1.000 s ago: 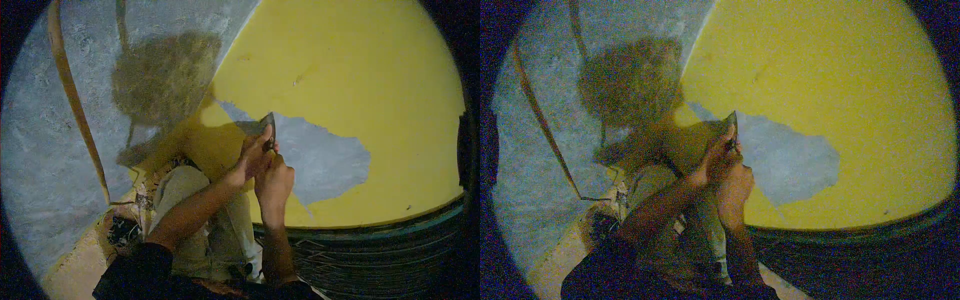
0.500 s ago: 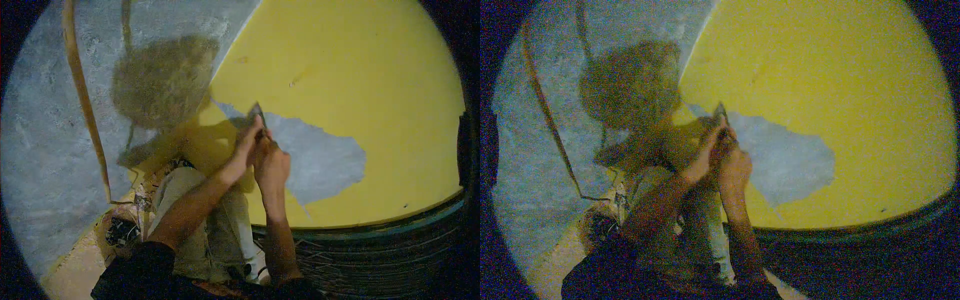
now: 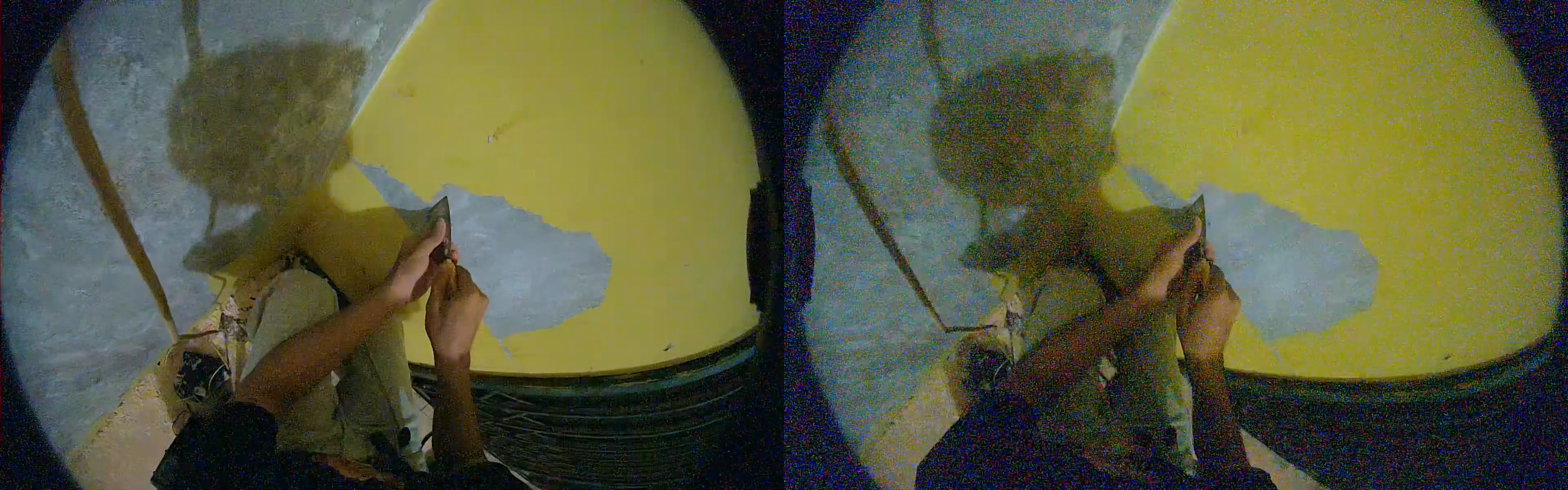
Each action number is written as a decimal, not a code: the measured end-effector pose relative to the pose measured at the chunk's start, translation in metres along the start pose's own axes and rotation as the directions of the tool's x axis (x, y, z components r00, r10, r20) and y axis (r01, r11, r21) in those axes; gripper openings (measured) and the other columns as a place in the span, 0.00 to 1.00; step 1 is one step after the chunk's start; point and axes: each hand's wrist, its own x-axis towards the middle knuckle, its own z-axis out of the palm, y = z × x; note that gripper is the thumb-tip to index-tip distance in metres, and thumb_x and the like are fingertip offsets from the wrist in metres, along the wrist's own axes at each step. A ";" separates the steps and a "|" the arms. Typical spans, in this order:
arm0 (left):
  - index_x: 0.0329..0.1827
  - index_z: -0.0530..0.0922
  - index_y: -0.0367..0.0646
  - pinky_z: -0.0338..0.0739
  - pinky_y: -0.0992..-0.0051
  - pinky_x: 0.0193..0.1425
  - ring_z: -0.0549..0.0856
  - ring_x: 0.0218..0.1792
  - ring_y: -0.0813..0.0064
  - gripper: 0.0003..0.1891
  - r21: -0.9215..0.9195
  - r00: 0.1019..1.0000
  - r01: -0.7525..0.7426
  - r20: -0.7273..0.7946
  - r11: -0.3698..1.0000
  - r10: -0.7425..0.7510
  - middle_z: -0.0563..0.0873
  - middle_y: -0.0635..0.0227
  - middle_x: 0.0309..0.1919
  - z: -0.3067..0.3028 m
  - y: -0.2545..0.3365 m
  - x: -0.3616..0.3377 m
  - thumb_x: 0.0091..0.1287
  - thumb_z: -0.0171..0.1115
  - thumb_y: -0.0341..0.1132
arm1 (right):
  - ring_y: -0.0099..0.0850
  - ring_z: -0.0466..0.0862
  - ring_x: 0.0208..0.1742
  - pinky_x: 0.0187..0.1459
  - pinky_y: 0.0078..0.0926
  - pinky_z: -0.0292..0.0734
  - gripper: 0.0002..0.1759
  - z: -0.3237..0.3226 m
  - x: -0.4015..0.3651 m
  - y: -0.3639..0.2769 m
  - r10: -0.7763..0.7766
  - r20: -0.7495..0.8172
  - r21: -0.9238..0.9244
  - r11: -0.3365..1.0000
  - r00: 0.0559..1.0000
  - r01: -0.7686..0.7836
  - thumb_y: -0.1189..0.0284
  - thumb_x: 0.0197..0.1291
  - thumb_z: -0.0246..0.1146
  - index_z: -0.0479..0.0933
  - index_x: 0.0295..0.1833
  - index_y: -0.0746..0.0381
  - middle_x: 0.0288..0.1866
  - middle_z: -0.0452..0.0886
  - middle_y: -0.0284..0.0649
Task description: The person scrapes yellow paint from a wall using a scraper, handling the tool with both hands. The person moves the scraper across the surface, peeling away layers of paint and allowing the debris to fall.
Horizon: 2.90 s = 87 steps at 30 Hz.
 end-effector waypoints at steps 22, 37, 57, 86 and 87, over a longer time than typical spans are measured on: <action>0.33 0.75 0.46 0.78 0.75 0.33 0.82 0.29 0.75 0.22 0.061 0.990 -0.123 0.076 0.991 0.118 0.82 0.68 0.28 0.000 0.009 0.002 0.67 0.63 0.58 | 0.49 0.86 0.33 0.32 0.39 0.78 0.13 0.002 0.001 -0.014 0.064 0.070 -0.046 0.997 0.996 -0.061 0.68 0.66 0.61 0.78 0.40 0.70 0.31 0.82 0.58; 0.34 0.76 0.46 0.75 0.76 0.32 0.78 0.27 0.80 0.23 0.325 0.995 -0.044 -0.075 0.945 0.072 0.81 0.70 0.28 0.003 0.011 0.000 0.65 0.65 0.59 | 0.47 0.85 0.33 0.36 0.38 0.78 0.13 0.025 -0.010 0.004 0.084 -0.179 0.019 0.996 0.980 -0.082 0.70 0.63 0.63 0.79 0.42 0.72 0.32 0.82 0.55; 0.34 0.77 0.47 0.68 0.82 0.24 0.74 0.21 0.85 0.22 0.230 0.992 -0.116 -0.011 0.966 0.122 0.79 0.72 0.26 -0.010 -0.006 0.011 0.69 0.61 0.58 | 0.53 0.81 0.23 0.26 0.44 0.73 0.24 0.012 -0.015 0.003 0.214 -0.057 -0.097 0.971 0.975 -0.219 0.58 0.68 0.59 0.75 0.29 0.69 0.18 0.76 0.56; 0.30 0.77 0.47 0.70 0.78 0.29 0.76 0.23 0.81 0.25 0.333 0.995 -0.100 0.015 0.937 0.101 0.78 0.74 0.22 -0.015 0.004 0.008 0.68 0.59 0.62 | 0.60 0.80 0.29 0.30 0.53 0.73 0.18 0.010 -0.008 -0.009 0.183 0.129 -0.290 0.947 0.975 -0.139 0.62 0.68 0.57 0.74 0.34 0.68 0.26 0.77 0.58; 0.30 0.77 0.47 0.70 0.78 0.29 0.76 0.23 0.81 0.25 0.327 0.995 -0.101 0.019 0.939 0.101 0.78 0.74 0.22 -0.012 0.003 0.005 0.68 0.59 0.62 | 0.60 0.80 0.29 0.30 0.53 0.73 0.18 0.008 -0.006 -0.011 0.180 0.129 -0.296 0.945 0.975 -0.135 0.62 0.68 0.57 0.74 0.34 0.68 0.26 0.77 0.58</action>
